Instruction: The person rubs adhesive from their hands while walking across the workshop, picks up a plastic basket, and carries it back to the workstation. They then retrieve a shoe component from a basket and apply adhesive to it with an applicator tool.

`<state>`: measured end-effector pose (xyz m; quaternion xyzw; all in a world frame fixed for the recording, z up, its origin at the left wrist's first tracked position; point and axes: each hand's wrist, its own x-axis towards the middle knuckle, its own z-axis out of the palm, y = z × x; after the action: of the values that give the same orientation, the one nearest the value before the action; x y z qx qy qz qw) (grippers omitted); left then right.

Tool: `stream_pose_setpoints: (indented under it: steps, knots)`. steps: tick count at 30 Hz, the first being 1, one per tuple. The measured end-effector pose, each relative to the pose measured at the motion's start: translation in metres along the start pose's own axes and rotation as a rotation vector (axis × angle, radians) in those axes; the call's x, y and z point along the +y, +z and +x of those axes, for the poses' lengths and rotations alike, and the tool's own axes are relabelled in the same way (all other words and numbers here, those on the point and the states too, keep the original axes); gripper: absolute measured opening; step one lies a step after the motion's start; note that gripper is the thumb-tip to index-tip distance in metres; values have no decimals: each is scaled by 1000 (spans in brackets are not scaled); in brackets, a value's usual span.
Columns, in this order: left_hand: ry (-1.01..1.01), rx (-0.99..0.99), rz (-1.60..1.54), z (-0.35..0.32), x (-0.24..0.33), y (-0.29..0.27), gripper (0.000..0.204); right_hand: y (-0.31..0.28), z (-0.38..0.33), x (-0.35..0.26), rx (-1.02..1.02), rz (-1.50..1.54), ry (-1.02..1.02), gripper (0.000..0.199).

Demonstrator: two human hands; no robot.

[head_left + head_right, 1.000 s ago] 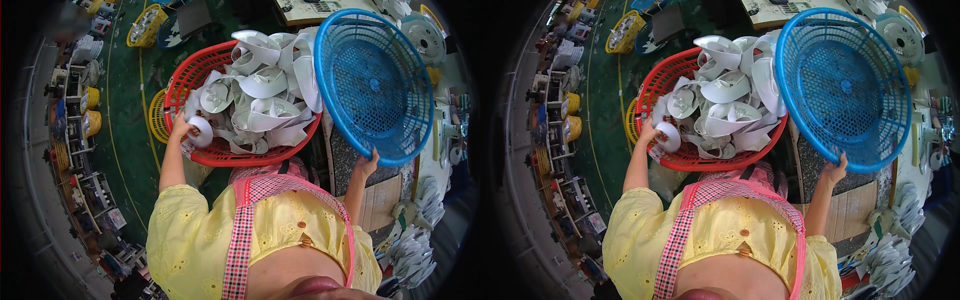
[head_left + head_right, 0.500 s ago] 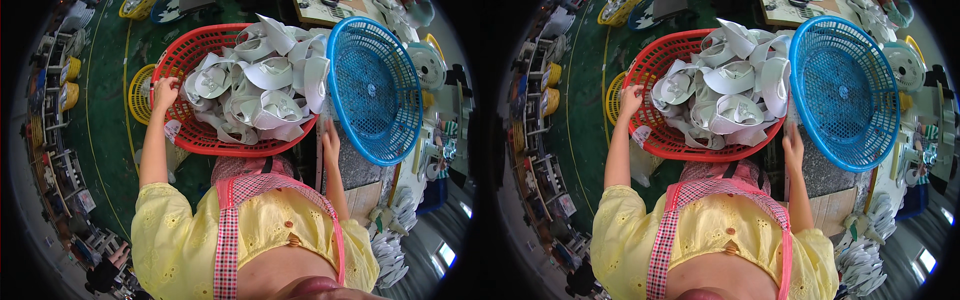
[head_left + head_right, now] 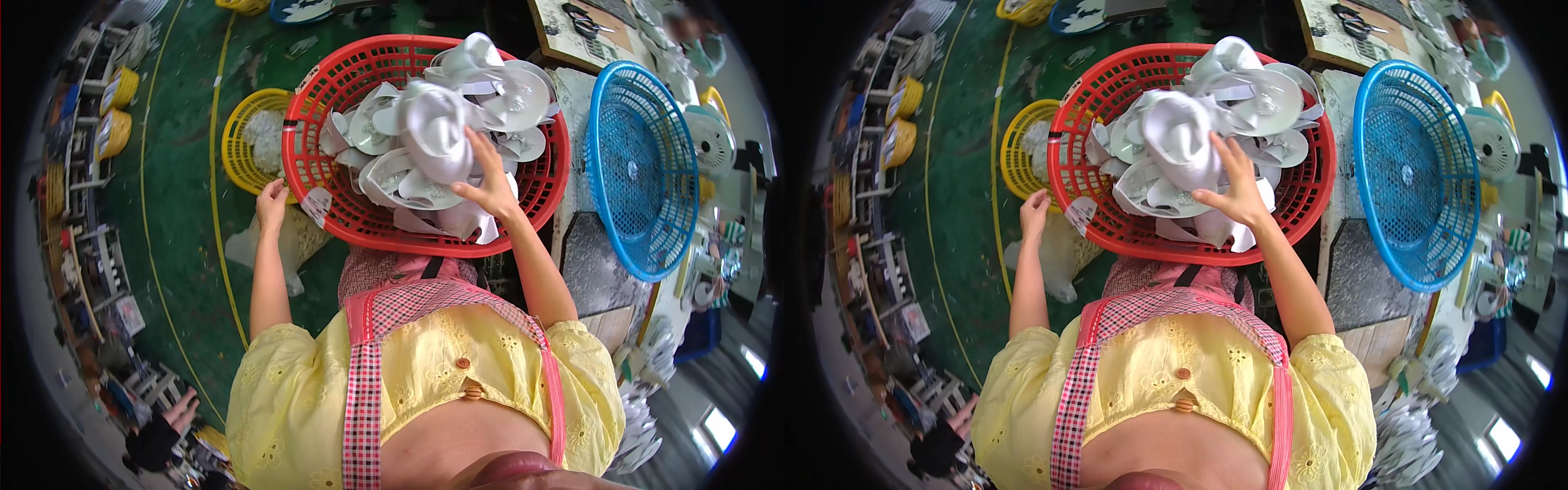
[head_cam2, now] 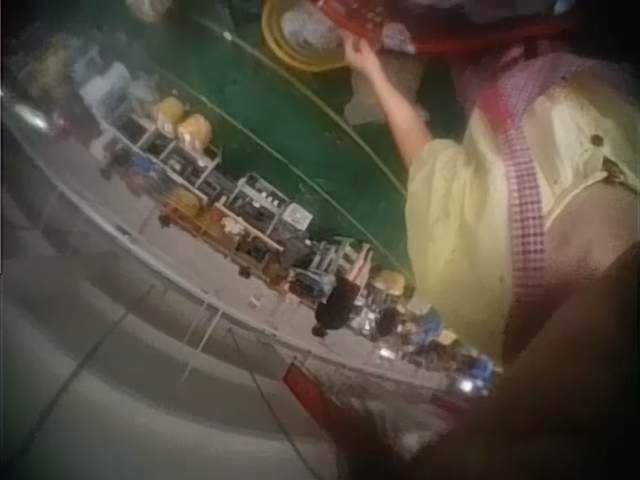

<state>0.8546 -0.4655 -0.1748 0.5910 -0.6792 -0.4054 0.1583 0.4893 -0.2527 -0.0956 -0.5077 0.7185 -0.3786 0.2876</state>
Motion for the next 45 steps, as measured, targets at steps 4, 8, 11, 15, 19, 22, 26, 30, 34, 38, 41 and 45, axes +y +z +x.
stream_pose_setpoints:
  steps: [4,8,11,15,19,22,26,30,34,38,41,45]
  knots:
    - [-117,52,46,32,-18,4,49,42,33,-21,60,-239,66,80]
    - [-362,-341,-507,35,14,2,62,54,42,-32,150,-798,222,78]
    - [-216,-439,-580,32,17,-12,46,41,36,-41,276,-956,258,81]
    - [-127,-504,-783,37,-36,-2,58,24,19,-31,395,-254,195,85]
    - [-196,-424,-602,33,-46,-29,57,0,-1,-28,462,-94,304,78]
    - [-253,-338,-499,28,-79,-62,52,-6,11,-54,651,-469,301,66]
    - [-556,-295,-580,31,-80,-82,50,73,84,-147,655,-45,8,49]
    - [-604,-206,-777,52,-63,-81,55,245,123,-209,-162,110,-83,55]
    - [-564,-269,-1055,79,-68,-67,61,387,127,-220,-529,-131,-341,71]
    - [-285,-211,-1296,93,-134,-83,54,453,165,-224,-478,60,-145,67]
    - [-505,-239,-1207,125,-169,-100,58,515,201,-217,-332,205,26,64]
    - [-700,-251,-1340,160,-152,-126,56,650,171,-66,-344,-114,74,63]
